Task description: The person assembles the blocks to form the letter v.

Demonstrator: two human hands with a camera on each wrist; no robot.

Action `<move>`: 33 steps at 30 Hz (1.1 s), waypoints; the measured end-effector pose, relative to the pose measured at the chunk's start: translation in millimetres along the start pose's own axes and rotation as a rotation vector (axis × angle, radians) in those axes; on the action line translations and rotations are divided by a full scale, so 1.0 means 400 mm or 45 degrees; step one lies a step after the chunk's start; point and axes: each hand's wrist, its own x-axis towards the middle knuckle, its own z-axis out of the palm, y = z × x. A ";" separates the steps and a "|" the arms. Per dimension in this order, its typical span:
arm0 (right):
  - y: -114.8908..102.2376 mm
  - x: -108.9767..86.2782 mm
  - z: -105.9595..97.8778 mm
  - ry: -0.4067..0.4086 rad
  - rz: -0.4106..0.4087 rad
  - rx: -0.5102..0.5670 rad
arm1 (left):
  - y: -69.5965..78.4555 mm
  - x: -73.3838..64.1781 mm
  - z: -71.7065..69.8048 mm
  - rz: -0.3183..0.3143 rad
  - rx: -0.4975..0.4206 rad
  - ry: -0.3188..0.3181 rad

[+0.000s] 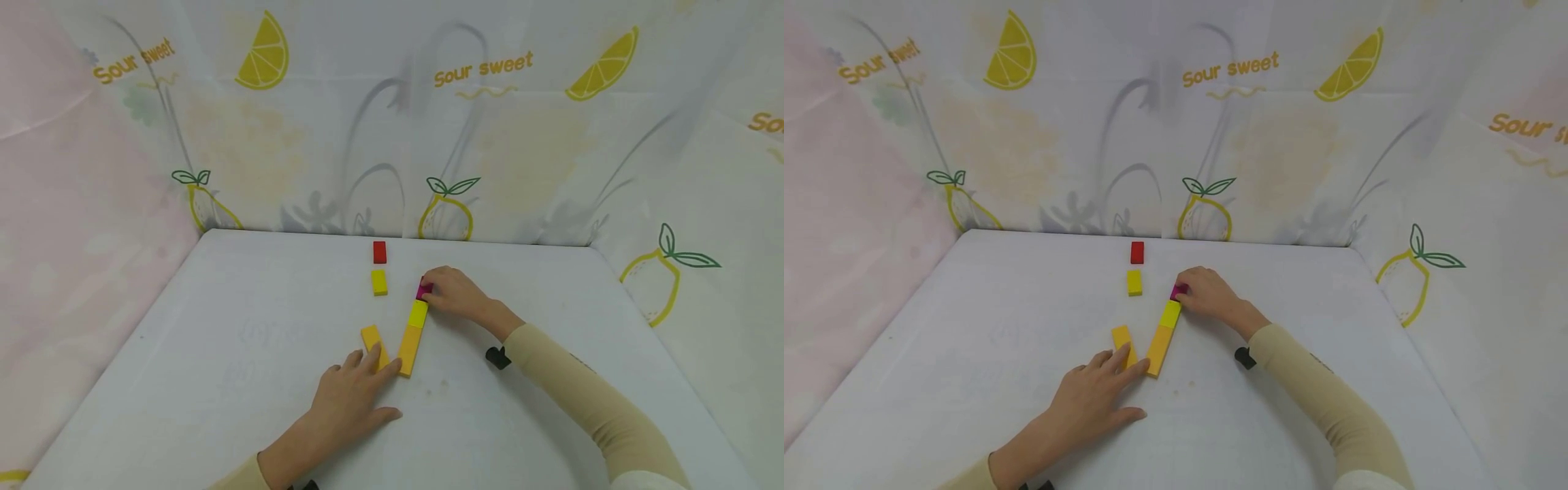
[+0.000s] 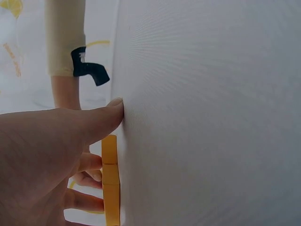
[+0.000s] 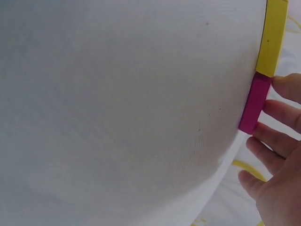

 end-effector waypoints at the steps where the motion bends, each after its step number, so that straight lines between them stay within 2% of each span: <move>1: -0.001 -0.001 0.000 -0.002 0.007 0.001 | 0.000 0.000 0.000 -0.001 0.000 -0.002; 5: -0.005 -0.003 -0.001 -0.002 0.027 0.009 | 0.000 0.001 -0.001 -0.002 0.002 -0.003; 21: -0.002 -0.006 0.009 0.034 -0.008 0.046 | 0.001 0.000 -0.005 -0.011 -0.003 -0.016; 33: -0.003 -0.006 0.011 0.020 0.003 0.106 | 0.001 -0.001 -0.002 -0.017 -0.019 -0.021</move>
